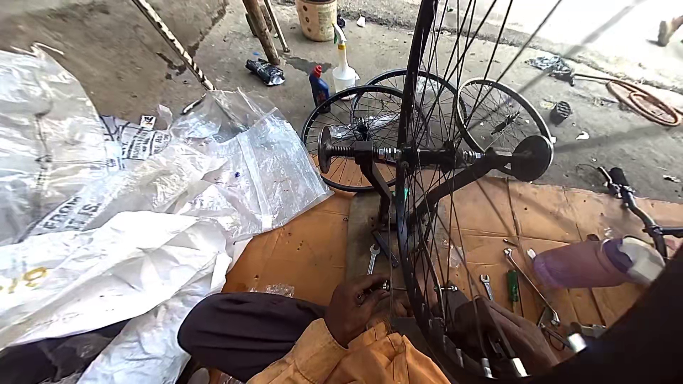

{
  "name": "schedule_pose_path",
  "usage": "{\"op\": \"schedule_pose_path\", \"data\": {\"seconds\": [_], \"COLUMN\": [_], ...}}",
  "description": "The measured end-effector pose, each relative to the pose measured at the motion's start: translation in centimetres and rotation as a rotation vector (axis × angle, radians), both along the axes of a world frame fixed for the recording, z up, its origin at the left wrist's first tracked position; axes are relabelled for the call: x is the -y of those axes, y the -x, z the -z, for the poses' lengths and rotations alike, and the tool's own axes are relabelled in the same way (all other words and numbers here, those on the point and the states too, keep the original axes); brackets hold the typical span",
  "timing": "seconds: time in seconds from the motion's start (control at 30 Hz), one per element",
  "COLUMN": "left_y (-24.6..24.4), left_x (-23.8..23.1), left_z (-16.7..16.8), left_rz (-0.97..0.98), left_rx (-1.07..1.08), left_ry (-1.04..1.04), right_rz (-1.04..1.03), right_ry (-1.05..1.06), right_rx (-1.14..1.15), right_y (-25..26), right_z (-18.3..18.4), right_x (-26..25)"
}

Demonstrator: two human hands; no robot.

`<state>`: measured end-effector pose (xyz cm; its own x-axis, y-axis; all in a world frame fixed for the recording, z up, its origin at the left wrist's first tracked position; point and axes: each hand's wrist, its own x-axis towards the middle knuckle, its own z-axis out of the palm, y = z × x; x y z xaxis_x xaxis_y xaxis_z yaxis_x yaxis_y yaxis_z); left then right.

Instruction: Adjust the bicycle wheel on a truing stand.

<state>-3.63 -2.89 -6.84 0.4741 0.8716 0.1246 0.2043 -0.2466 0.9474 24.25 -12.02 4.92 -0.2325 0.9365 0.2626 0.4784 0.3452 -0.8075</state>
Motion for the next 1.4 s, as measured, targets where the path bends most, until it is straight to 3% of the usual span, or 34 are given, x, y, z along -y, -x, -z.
{"op": "schedule_pose_path", "data": {"seconds": [0.57,0.97,1.17,1.4], "left_y": [0.0,0.0,0.0,-0.1], "left_x": [0.2,0.3,0.3,0.3], "left_z": [-0.1,-0.1,-0.1,0.1], "left_rz": [-0.006,-0.015,-0.017,-0.009], "left_rx": [0.019,0.002,0.012,0.013], "left_ry": [-0.013,-0.008,0.02,0.021], "right_rz": [-0.023,-0.07,0.063,0.005], "right_ry": [-0.04,-0.058,-0.176,-0.111], "right_rx": [-0.157,-0.066,-0.324,-0.26], "right_y": [0.7,1.0,1.1,0.6], "right_z": [-0.9,-0.7,-2.4,-1.7], "right_x": [0.4,-0.3,1.4,0.9]}}
